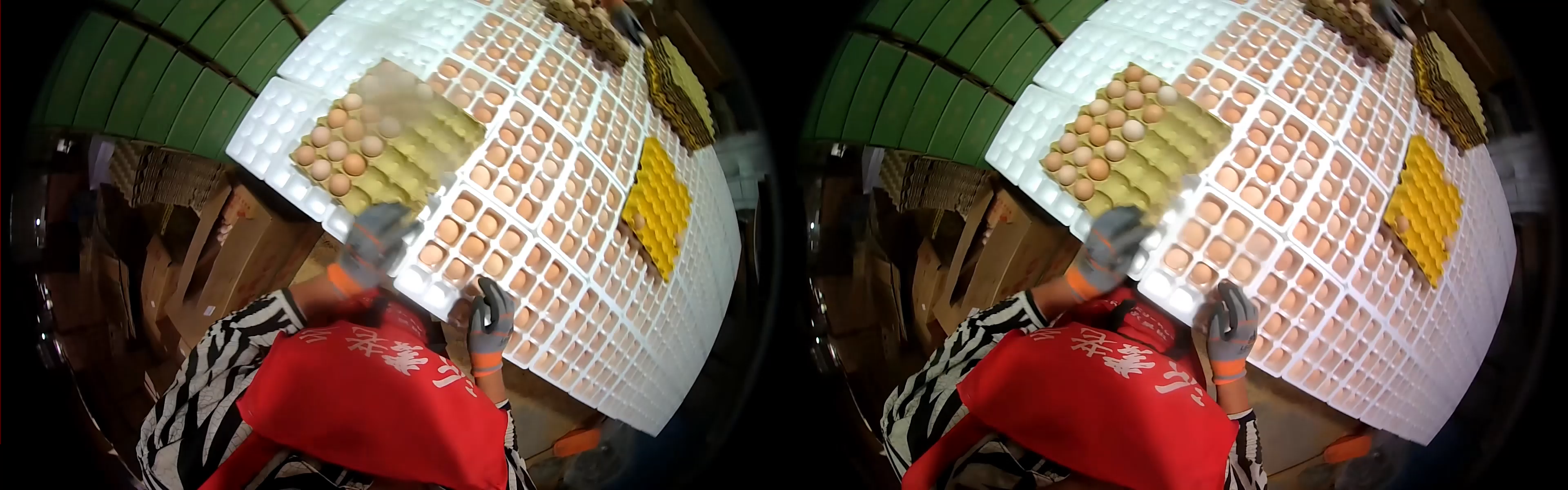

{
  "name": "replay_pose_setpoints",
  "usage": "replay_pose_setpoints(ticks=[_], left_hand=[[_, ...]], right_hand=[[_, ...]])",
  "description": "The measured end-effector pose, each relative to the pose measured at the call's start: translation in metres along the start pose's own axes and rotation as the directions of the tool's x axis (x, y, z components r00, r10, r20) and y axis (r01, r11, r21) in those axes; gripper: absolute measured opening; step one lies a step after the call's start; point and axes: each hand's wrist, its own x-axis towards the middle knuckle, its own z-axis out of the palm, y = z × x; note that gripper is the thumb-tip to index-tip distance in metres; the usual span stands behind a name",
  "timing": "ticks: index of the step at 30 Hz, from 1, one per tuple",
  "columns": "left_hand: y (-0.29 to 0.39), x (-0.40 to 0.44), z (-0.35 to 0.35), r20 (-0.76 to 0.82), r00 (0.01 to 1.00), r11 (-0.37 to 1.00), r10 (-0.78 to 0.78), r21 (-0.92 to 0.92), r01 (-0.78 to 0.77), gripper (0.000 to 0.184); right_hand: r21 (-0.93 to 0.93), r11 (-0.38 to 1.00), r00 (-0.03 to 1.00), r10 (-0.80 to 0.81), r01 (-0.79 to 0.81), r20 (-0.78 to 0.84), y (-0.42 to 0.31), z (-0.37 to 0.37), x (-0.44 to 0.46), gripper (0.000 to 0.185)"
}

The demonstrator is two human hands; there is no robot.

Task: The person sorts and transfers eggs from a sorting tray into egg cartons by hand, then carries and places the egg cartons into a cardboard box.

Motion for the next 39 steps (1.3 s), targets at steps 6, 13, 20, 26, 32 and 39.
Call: replay_pose_setpoints(ticks=[6,13,20,26,32,39], left_hand=[[-0.091,-0.021,-0.094,-0.029,0.971,0.888,-0.236,0.401,0.227,0.056],[-0.155,0.015,-0.118,0.462,0.877,0.933,-0.135,0.358,-0.046,0.041],[-0.196,0.024,-0.158,0.418,0.852,0.771,-0.315,-0.410,0.487,0.044],[-0.194,0.052,-0.152,0.395,0.886,0.812,-0.242,-0.418,0.407,0.031],[-0.192,0.081,-0.101,0.570,0.821,0.928,0.033,0.287,-0.237,0.019],[-0.224,0.096,-0.136,0.281,0.887,0.771,-0.366,-0.442,0.458,0.038]], right_hand=[[0.151,0.945,0.931,-0.315,0.290,0.182,-0.080,0.085,0.104,0.039],[-0.136,0.945,0.869,-0.208,0.296,0.449,-0.146,0.210,0.147,0.042],[0.674,0.497,0.836,0.372,-0.547,0.404,-0.129,0.156,0.166,0.028],[-0.270,0.960,0.977,-0.016,0.074,0.211,-0.166,0.202,0.170,0.036],[0.360,0.699,0.781,0.493,-0.617,0.383,-0.138,0.175,0.179,0.043],[-0.230,0.972,0.983,-0.006,0.048,0.181,-0.149,0.181,0.200,0.044]])
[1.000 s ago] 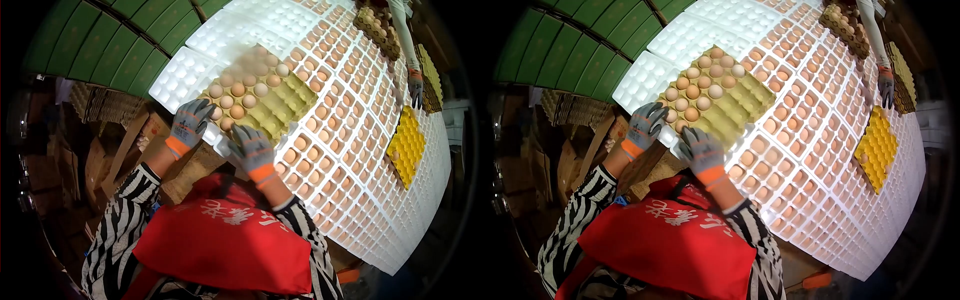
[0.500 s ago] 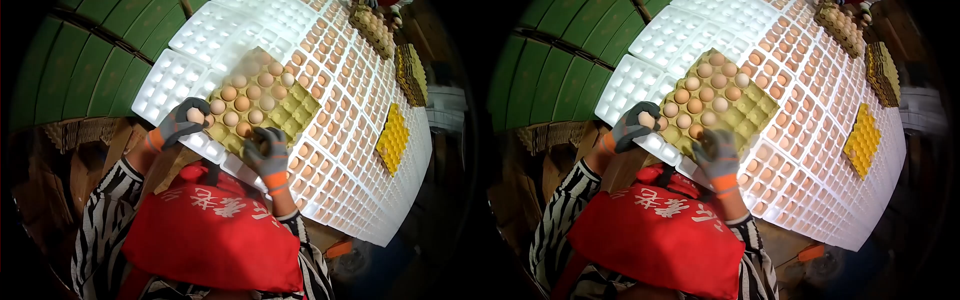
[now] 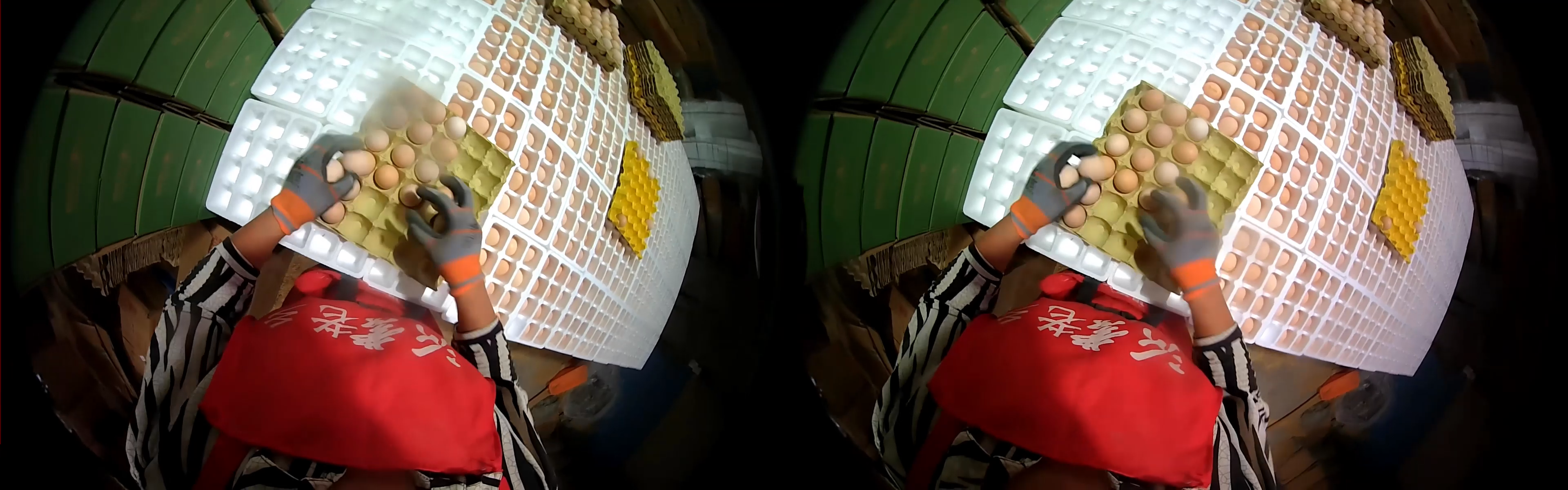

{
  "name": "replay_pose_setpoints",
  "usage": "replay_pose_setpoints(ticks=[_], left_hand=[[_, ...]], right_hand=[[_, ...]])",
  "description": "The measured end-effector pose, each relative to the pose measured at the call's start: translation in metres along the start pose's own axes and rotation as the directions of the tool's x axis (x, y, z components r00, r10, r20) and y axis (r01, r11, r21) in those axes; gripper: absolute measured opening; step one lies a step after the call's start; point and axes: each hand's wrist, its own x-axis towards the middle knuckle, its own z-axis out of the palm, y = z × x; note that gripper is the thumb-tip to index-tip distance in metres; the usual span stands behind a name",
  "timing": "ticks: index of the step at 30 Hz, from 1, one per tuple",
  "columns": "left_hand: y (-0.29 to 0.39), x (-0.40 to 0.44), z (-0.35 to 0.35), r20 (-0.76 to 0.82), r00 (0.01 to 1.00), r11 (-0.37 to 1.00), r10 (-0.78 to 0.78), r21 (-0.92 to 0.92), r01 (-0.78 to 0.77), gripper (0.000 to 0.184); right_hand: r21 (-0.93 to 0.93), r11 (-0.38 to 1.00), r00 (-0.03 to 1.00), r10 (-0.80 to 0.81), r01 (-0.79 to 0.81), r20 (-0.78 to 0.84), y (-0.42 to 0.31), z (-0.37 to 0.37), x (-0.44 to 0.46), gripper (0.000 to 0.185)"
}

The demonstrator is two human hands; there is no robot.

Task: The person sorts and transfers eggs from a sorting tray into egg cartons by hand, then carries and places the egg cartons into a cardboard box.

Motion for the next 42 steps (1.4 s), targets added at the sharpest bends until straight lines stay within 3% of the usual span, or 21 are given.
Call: replay_pose_setpoints(ticks=[2,4,5,7,9,10,11,15,18,20,22,24,26,27,28,29,33,36,37,40,42], left_hand=[[0.005,0.008,-0.003,-0.027,0.979,0.929,0.204,0.320,-0.185,0.044],[0.017,0.011,0.011,0.086,0.966,0.776,0.244,0.580,-0.248,0.048],[0.022,0.013,0.018,0.149,0.955,0.671,0.256,0.684,-0.286,0.050],[0.032,0.016,0.034,0.278,0.949,0.564,0.146,0.765,-0.311,0.052],[0.023,0.022,0.056,0.411,0.905,0.425,0.115,0.803,-0.418,0.056],[0.031,0.027,0.064,0.422,0.906,0.401,-0.023,0.835,-0.378,0.057],[0.010,0.028,0.071,0.379,0.920,0.349,0.102,0.852,-0.389,0.055],[0.024,0.032,0.072,0.326,0.945,0.328,0.001,0.893,-0.308,0.057],[0.048,0.029,0.065,0.331,0.943,0.404,-0.039,0.868,-0.288,0.056],[0.043,0.024,0.065,0.259,0.966,0.448,-0.012,0.865,-0.227,0.055],[0.035,0.013,0.062,0.185,0.980,0.508,0.071,0.839,-0.195,0.053],[0.038,-0.001,0.062,0.141,0.978,0.656,0.153,0.726,-0.207,0.051],[0.042,-0.013,0.064,0.059,0.969,0.780,0.238,0.583,-0.227,0.050],[0.049,-0.030,0.076,0.024,0.959,0.819,0.284,0.514,-0.256,0.049],[0.059,-0.050,0.090,0.052,0.981,0.866,0.186,0.464,-0.189,0.050],[0.076,-0.071,0.108,0.107,0.989,0.870,0.106,0.471,-0.144,0.050],[0.079,-0.135,0.171,0.203,0.969,0.835,0.141,0.502,-0.227,0.051],[0.075,-0.159,0.208,0.199,0.978,0.830,0.056,0.536,-0.156,0.050],[0.076,-0.164,0.216,0.199,0.980,0.825,0.021,0.550,-0.130,0.050],[0.093,-0.161,0.240,0.189,0.982,0.830,0.018,0.544,-0.120,0.051],[0.089,-0.166,0.252,0.193,0.978,0.815,0.082,0.551,-0.178,0.049]], right_hand=[[-0.279,0.960,0.997,0.039,-0.020,0.065,-0.012,0.016,0.010,0.043],[-0.482,0.873,0.973,0.166,-0.069,0.161,-0.018,0.028,0.019,0.041],[-0.450,0.889,0.969,0.179,-0.084,0.173,-0.018,0.025,0.023,0.039],[-0.111,0.985,0.982,0.144,-0.131,0.122,-0.011,0.018,0.019,0.040],[0.244,0.961,0.991,0.136,-0.134,0.009,0.009,0.014,0.002,0.045],[0.374,0.914,0.985,0.174,-0.157,-0.012,0.009,0.001,-0.010,0.051],[0.355,0.921,0.980,0.192,-0.162,-0.051,0.018,-0.010,-0.028,0.050],[0.385,0.878,0.907,0.376,-0.284,-0.191,0.072,-0.057,-0.131,0.046],[0.509,0.698,0.657,0.692,-0.503,-0.300,0.135,-0.090,-0.226,0.045],[0.625,0.426,0.407,0.895,-0.655,-0.183,0.141,-0.116,-0.257,0.046],[0.063,0.831,0.711,0.510,-0.553,-0.484,0.196,-0.095,-0.311,0.043],[-0.168,0.797,0.764,0.462,-0.581,-0.449,0.188,-0.094,-0.312,0.039],[-0.159,0.796,0.766,0.475,-0.583,-0.434,0.171,-0.101,-0.297,0.035],[-0.033,0.811,0.744,0.518,-0.584,-0.422,0.158,-0.104,-0.290,0.034],[0.093,0.810,0.722,0.562,-0.579,-0.403,0.146,-0.108,-0.283,0.032],[0.047,0.797,0.750,0.585,-0.602,-0.309,0.141,-0.113,-0.277,0.031],[0.038,0.850,0.818,0.517,-0.526,-0.252,0.180,-0.094,-0.300,0.031],[0.506,0.710,0.738,0.647,-0.489,-0.194,0.198,-0.088,-0.326,0.030],[0.710,0.481,0.677,0.736,-0.515,-0.007,0.173,-0.106,-0.310,0.027],[0.668,0.667,0.905,0.425,-0.330,0.022,0.164,-0.091,-0.285,0.025],[0.681,0.687,0.955,0.291,-0.253,0.061,0.145,-0.082,-0.260,0.027]])
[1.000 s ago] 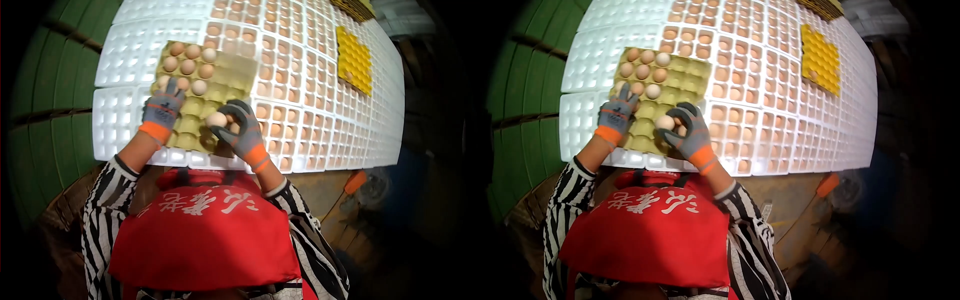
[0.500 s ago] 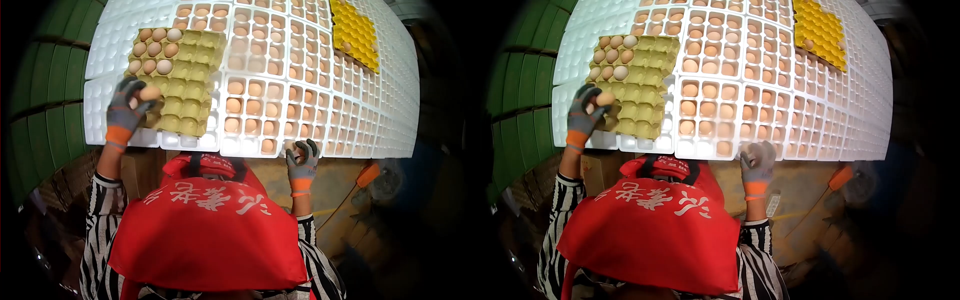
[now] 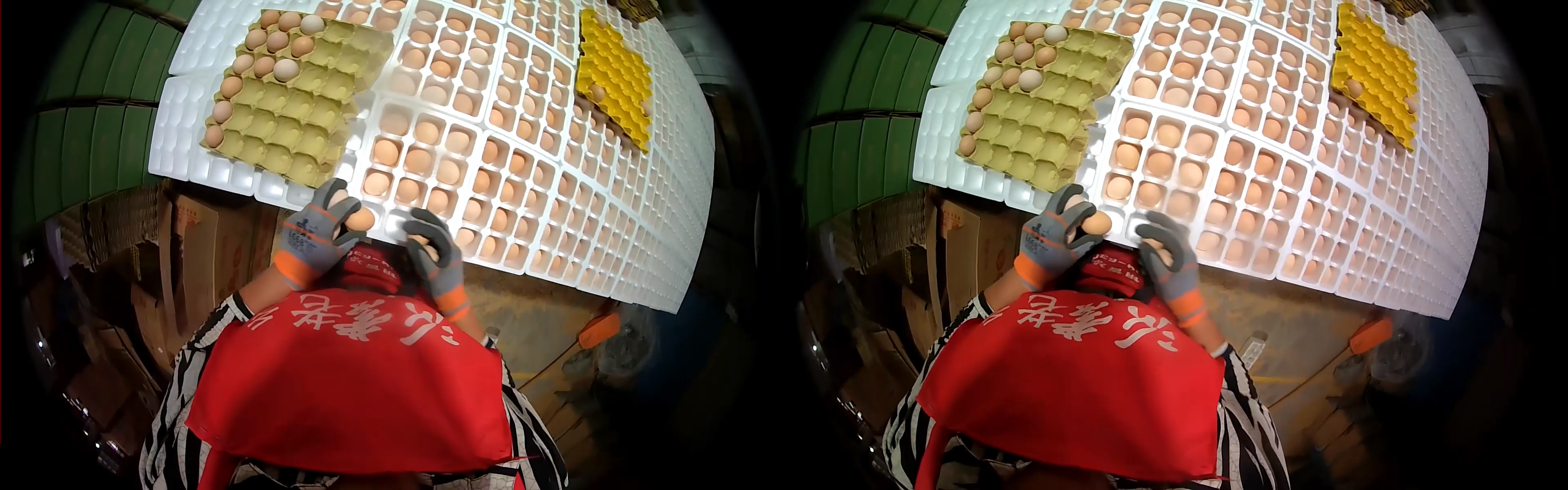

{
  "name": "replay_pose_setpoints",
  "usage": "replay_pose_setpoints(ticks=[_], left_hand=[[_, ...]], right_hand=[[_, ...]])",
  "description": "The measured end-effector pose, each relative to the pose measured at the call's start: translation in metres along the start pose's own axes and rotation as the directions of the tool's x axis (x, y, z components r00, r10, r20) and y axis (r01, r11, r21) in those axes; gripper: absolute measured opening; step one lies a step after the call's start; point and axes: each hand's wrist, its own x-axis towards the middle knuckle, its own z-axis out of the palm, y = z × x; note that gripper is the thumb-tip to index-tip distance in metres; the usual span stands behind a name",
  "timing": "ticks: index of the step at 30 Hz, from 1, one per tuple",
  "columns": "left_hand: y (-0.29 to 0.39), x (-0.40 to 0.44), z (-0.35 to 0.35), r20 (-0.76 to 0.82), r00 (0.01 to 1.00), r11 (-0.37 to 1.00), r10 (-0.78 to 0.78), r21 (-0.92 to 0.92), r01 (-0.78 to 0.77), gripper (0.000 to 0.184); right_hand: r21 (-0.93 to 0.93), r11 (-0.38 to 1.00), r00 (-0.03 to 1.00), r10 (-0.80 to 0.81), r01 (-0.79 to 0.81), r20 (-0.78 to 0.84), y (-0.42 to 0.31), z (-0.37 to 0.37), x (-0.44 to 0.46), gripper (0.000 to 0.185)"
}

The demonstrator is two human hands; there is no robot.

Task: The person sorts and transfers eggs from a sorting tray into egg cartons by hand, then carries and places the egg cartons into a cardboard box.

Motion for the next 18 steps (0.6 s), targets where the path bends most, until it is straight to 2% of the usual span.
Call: replay_pose_setpoints(ticks=[1,2,3,4,5,6,7,8,10,11,14,15,18], left_hand=[[0.004,-0.001,0.005,-0.005,1.000,0.999,0.021,0.032,-0.021,0.049],[0.007,-0.002,0.010,-0.010,0.999,0.997,0.039,0.067,-0.038,0.048],[0.007,-0.001,0.016,0.017,0.998,0.991,0.060,0.119,-0.062,0.046],[0.007,0.001,0.021,0.068,0.998,0.990,0.016,0.136,-0.025,0.046],[0.008,0.004,0.025,0.115,0.993,0.988,-0.032,0.151,0.015,0.046],[0.010,0.004,0.026,0.163,0.983,0.985,-0.083,0.165,0.056,0.046],[0.011,0.002,0.023,0.129,0.990,0.994,-0.065,0.095,0.052,0.045],[0.007,-0.003,0.022,0.070,0.998,0.997,-0.004,0.080,-0.001,0.046],[-0.008,-0.013,0.024,-0.064,0.992,0.993,0.107,0.066,-0.103,0.046],[-0.016,-0.017,0.024,-0.085,0.991,0.991,0.107,0.084,-0.100,0.047],[-0.039,-0.021,0.036,-0.108,0.984,0.986,0.140,0.108,-0.128,0.045],[-0.032,-0.017,0.028,-0.115,0.984,0.988,0.136,0.085,-0.127,0.044],[-0.029,-0.019,0.029,-0.109,0.992,0.998,0.056,0.022,-0.054,0.044]], right_hand=[[-0.113,0.987,0.992,-0.105,0.112,0.070,0.005,0.007,0.009,0.029],[-0.114,0.991,0.992,-0.054,0.067,0.114,0.014,0.014,0.014,0.030],[-0.145,0.987,0.995,-0.057,0.068,0.083,0.017,0.016,0.015,0.032],[-0.177,0.982,0.997,-0.059,0.068,0.052,0.018,0.015,0.014,0.035],[0.094,0.975,0.979,0.199,-0.202,0.042,0.016,0.009,0.010,0.036],[0.345,0.823,0.890,0.443,-0.450,0.105,0.006,0.001,0.008,0.038],[0.463,0.742,0.871,0.456,-0.485,0.181,0.016,-0.014,0.008,0.041],[0.436,0.863,0.967,0.223,-0.254,0.122,0.030,-0.020,0.004,0.043],[0.705,0.618,0.920,0.371,-0.348,0.129,0.012,-0.023,0.005,0.045],[0.656,0.663,0.927,0.335,-0.361,0.171,0.015,-0.029,0.005,0.046],[0.638,0.667,0.917,0.358,-0.384,0.176,0.017,-0.023,0.008,0.046],[0.669,0.624,0.906,0.375,-0.405,0.199,0.015,-0.020,0.009,0.046],[0.614,0.647,0.886,0.408,-0.451,0.221,0.004,-0.016,0.013,0.046]])
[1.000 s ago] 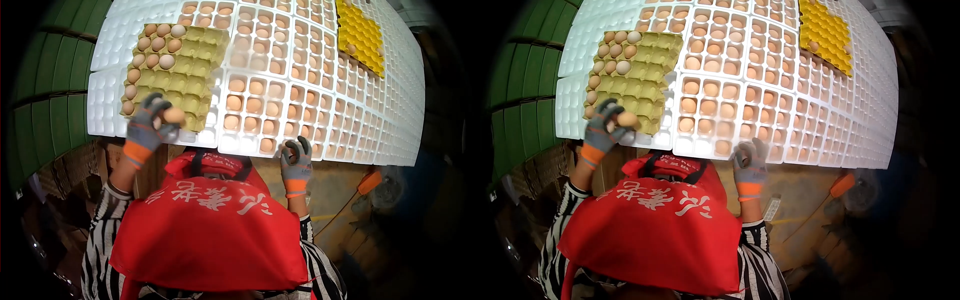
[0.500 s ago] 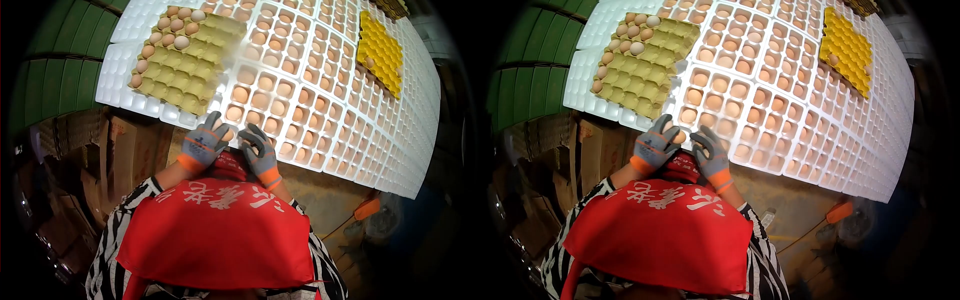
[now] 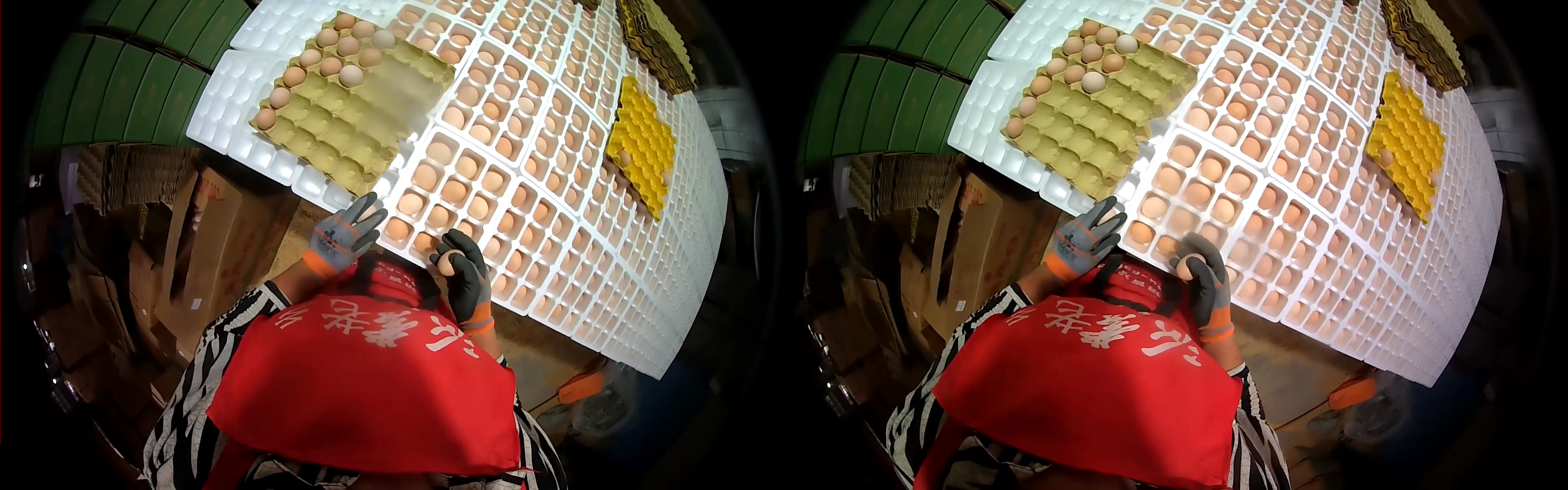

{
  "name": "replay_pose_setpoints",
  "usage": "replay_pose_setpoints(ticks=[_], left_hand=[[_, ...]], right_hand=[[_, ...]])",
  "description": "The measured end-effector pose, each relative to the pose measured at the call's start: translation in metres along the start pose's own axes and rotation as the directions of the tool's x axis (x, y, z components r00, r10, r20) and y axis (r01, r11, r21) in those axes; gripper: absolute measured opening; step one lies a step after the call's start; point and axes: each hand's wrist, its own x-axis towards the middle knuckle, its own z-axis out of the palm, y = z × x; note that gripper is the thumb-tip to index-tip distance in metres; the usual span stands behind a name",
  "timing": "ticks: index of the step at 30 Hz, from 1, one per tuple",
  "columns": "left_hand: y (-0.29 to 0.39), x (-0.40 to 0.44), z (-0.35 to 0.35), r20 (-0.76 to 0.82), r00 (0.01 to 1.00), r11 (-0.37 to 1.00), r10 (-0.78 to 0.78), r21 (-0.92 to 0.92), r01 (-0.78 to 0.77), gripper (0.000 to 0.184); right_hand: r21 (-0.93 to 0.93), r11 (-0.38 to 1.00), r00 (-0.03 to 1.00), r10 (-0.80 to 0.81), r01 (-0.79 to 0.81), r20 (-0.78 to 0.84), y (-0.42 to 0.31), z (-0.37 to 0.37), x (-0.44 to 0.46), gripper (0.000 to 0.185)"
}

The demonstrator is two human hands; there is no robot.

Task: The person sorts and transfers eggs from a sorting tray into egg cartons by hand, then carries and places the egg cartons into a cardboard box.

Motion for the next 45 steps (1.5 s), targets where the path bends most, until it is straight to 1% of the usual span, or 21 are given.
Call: replay_pose_setpoints(ticks=[1,3,6,7,10,12,14,16,17,18,20,22,24,27,31,33,34,36,38,42,45], left_hand=[[-0.001,-0.003,-0.003,-0.080,0.997,0.995,-0.014,-0.095,0.006,0.043],[-0.005,-0.011,-0.016,-0.240,0.969,0.963,-0.057,-0.270,-0.010,0.040],[-0.030,-0.007,-0.054,-0.414,0.891,0.964,-0.187,-0.253,0.085,0.038],[-0.044,-0.003,-0.066,-0.473,0.845,0.949,-0.248,-0.293,0.114,0.034],[-0.108,0.018,-0.106,-0.569,0.723,0.901,-0.393,-0.394,0.180,0.035],[-0.138,0.043,-0.136,-0.599,0.724,0.938,-0.342,-0.267,0.222,0.040],[-0.194,0.067,-0.144,-0.453,0.785,0.904,-0.424,-0.271,0.331,0.053],[-0.209,0.097,-0.164,-0.124,0.831,0.828,-0.542,-0.248,0.503,0.066],[-0.232,0.109,-0.160,0.013,0.853,0.842,-0.523,-0.148,0.518,0.072],[-0.243,0.121,-0.162,0.207,0.794,0.753,-0.572,-0.252,0.608,0.069],[-0.231,0.134,-0.189,0.340,0.775,0.731,-0.532,-0.278,0.623,0.067],[-0.239,0.136,-0.188,0.359,0.807,0.726,-0.469,-0.364,0.583,0.065],[-0.230,0.141,-0.204,0.477,0.719,0.640,-0.506,-0.351,0.683,0.064],[-0.245,0.142,-0.197,0.548,0.680,0.518,-0.487,-0.445,0.730,0.044],[-0.274,0.145,-0.183,0.585,0.714,0.456,-0.386,-0.551,0.698,0.042],[-0.254,0.150,-0.192,0.583,0.719,0.596,-0.378,-0.442,0.671,0.039],[-0.278,0.153,-0.188,0.605,0.665,0.536,-0.437,-0.418,0.733,0.040],[-0.264,0.159,-0.184,0.579,0.658,0.605,-0.482,-0.324,0.728,0.044],[-0.261,0.159,-0.183,0.526,0.658,0.559,-0.539,-0.360,0.747,0.043],[-0.242,0.154,-0.193,0.542,0.726,0.732,-0.423,-0.268,0.627,0.040],[-0.240,0.148,-0.193,0.516,0.715,0.591,-0.472,-0.416,0.691,0.038]], right_hand=[[-0.005,0.999,0.999,-0.047,0.047,0.016,0.002,0.001,0.002,0.043],[-0.468,0.806,0.932,-0.305,0.362,0.196,-0.002,0.002,0.011,0.039],[-0.647,0.556,0.852,-0.379,0.522,0.361,-0.017,0.022,0.031,0.028],[-0.646,0.576,0.865,-0.354,0.501,0.356,-0.017,0.028,0.043,0.027],[-0.359,0.927,0.986,-0.053,0.107,0.156,-0.021,0.057,0.081,0.031],[-0.346,0.931,0.993,-0.099,0.114,0.062,-0.018,0.084,0.108,0.038],[-0.356,0.896,0.964,-0.236,0.265,0.123,0.020,0.064,0.175,0.058],[-0.626,0.778,0.993,-0.106,0.049,-0.055,-0.015,0.125,0.158,0.068],[-0.659,0.749,0.987,-0.148,0.065,-0.071,-0.007,0.122,0.169,0.073],[-0.691,0.718,0.978,-0.189,0.077,-0.087,0.000,0.120,0.179,0.079],[-0.696,0.717,0.977,-0.164,0.024,-0.136,-0.006,0.132,0.177,0.087],[-0.765,0.635,0.957,-0.277,0.110,-0.091,0.005,0.130,0.187,0.089],[-0.807,0.574,0.946,-0.317,0.140,-0.062,0.002,0.132,0.182,0.089],[-0.812,0.566,0.945,-0.321,0.141,-0.059,-0.021,0.155,0.161,0.088],[-0.797,0.568,0.923,-0.384,0.207,-0.033,0.001,0.153,0.172,0.088],[-0.763,0.618,0.937,-0.346,0.188,-0.049,-0.001,0.159,0.166,0.086],[-0.781,0.600,0.937,-0.344,0.171,-0.059,-0.007,0.165,0.157,0.083],[-0.756,0.638,0.937,-0.335,0.148,-0.100,-0.016,0.171,0.147,0.079],[-0.724,0.648,0.909,-0.411,0.237,-0.071,-0.007,0.165,0.157,0.077],[-0.603,0.727,0.903,-0.428,0.328,-0.026,-0.012,0.162,0.160,0.073],[-0.486,0.798,0.916,-0.400,0.356,0.013,-0.009,0.154,0.163,0.072]])
